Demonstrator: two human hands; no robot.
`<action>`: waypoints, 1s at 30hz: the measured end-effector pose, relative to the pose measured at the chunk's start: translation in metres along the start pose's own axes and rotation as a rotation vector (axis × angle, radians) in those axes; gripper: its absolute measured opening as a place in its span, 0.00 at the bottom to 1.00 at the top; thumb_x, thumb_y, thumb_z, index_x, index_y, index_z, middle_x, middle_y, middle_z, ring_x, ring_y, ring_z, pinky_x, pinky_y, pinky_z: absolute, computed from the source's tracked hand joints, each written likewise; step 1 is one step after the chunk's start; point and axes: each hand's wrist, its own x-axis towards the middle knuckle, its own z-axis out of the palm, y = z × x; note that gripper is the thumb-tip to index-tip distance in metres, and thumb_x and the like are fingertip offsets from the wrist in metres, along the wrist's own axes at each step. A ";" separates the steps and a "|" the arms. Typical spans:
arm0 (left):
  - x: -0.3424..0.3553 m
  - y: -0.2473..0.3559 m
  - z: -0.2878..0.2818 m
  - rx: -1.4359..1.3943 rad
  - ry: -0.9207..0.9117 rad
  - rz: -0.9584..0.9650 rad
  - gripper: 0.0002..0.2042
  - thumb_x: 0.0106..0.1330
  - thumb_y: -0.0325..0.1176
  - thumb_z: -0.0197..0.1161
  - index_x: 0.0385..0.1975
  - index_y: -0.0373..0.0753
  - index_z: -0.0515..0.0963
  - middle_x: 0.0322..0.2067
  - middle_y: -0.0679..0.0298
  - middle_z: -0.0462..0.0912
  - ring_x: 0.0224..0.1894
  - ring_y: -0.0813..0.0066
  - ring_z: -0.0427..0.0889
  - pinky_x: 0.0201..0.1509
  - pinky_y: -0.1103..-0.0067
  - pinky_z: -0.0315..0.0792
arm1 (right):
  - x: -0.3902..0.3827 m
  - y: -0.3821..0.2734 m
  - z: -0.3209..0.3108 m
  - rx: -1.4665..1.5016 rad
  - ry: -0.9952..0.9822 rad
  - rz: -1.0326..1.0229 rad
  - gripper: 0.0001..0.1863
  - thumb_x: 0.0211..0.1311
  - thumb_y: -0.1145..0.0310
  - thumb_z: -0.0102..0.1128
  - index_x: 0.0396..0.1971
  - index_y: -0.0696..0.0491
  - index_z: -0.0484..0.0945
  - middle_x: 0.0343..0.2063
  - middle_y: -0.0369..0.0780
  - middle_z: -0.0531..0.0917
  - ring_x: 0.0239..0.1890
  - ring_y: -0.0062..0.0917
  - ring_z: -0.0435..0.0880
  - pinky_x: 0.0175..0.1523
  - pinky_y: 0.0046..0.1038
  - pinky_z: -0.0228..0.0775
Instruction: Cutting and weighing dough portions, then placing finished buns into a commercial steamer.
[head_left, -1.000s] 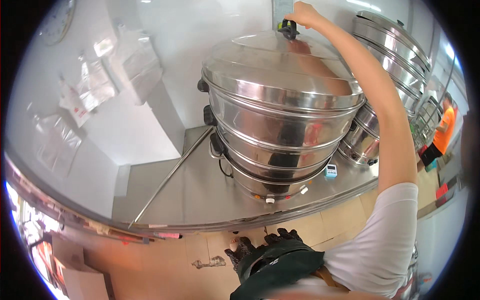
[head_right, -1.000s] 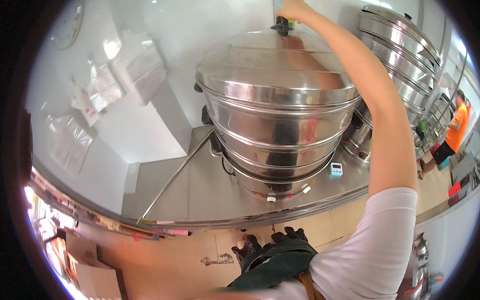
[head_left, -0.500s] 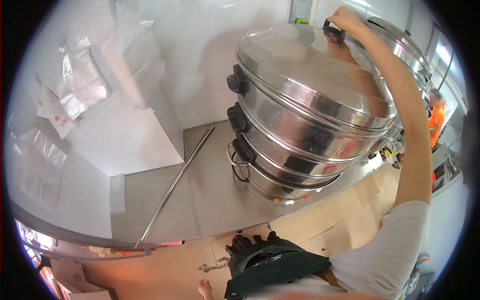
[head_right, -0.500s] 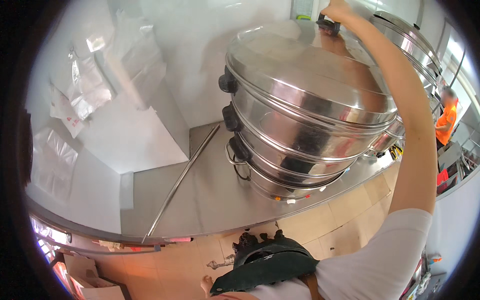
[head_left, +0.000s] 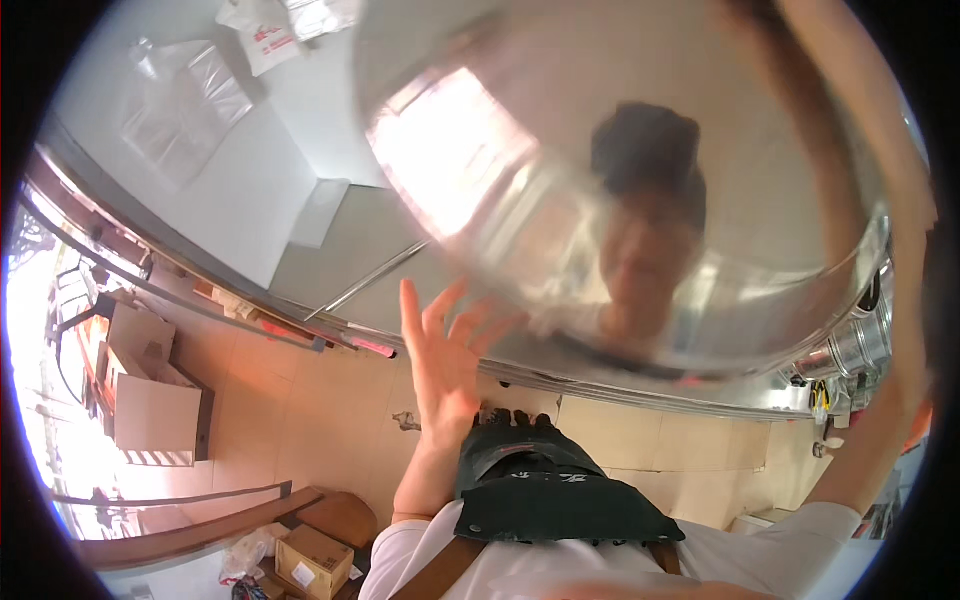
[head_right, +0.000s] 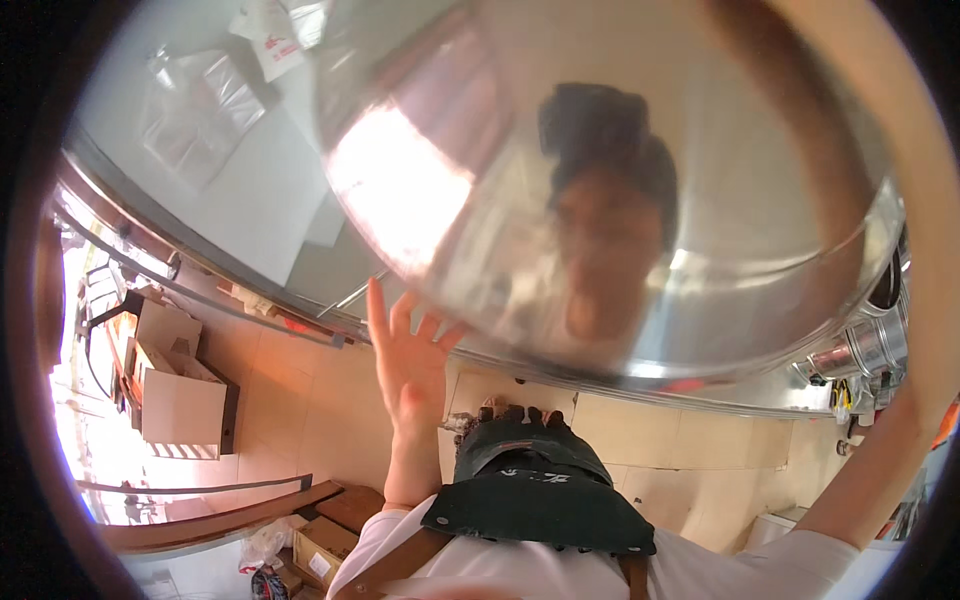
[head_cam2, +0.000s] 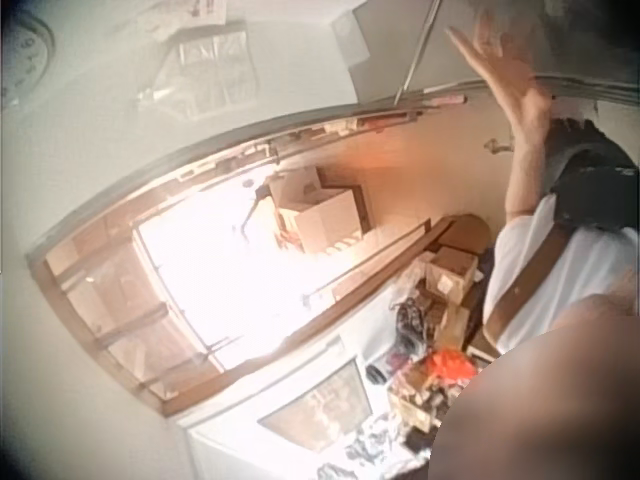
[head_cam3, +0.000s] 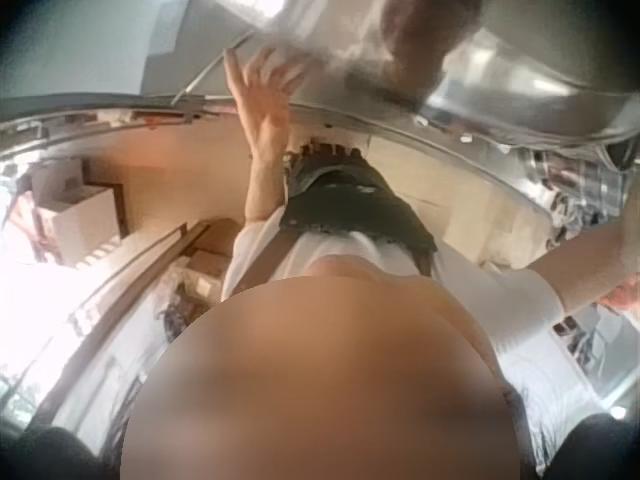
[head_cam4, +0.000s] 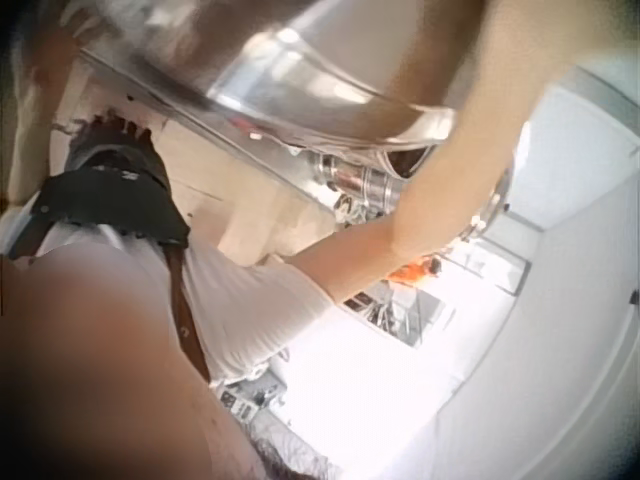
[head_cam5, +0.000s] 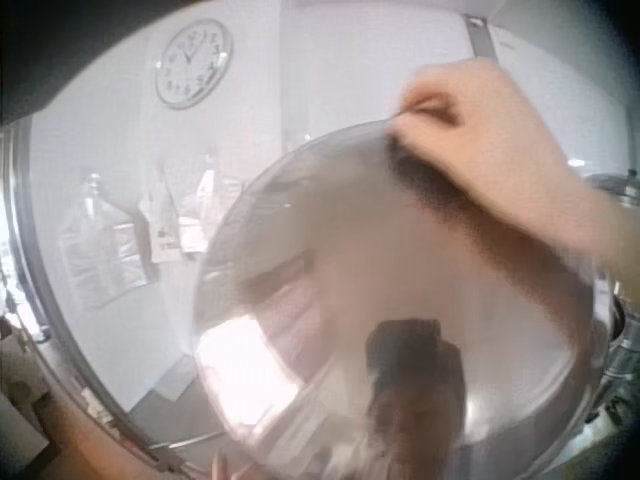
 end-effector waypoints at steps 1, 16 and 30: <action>-0.013 0.014 -0.002 -0.083 0.082 0.022 0.51 0.51 0.52 0.72 0.69 0.39 0.46 0.62 0.56 0.60 0.59 0.62 0.69 0.60 0.65 0.67 | 0.000 -0.072 0.005 0.033 -0.039 -0.064 0.11 0.58 0.68 0.56 0.31 0.62 0.77 0.25 0.44 0.83 0.25 0.29 0.81 0.33 0.28 0.74; -0.105 -0.140 -0.264 0.056 0.630 -0.557 0.40 0.61 0.23 0.62 0.68 0.48 0.43 0.52 0.63 0.69 0.47 0.73 0.75 0.41 0.75 0.78 | -0.219 -0.247 0.341 0.597 -0.703 0.284 0.09 0.56 0.65 0.59 0.32 0.55 0.78 0.26 0.45 0.82 0.32 0.43 0.81 0.37 0.42 0.70; -0.097 -0.203 -0.306 0.046 0.649 -0.692 0.43 0.60 0.27 0.66 0.69 0.46 0.42 0.52 0.58 0.70 0.47 0.72 0.75 0.38 0.78 0.75 | -0.275 -0.273 0.426 0.592 -0.831 0.605 0.08 0.53 0.64 0.61 0.30 0.52 0.80 0.29 0.43 0.82 0.36 0.39 0.81 0.40 0.40 0.69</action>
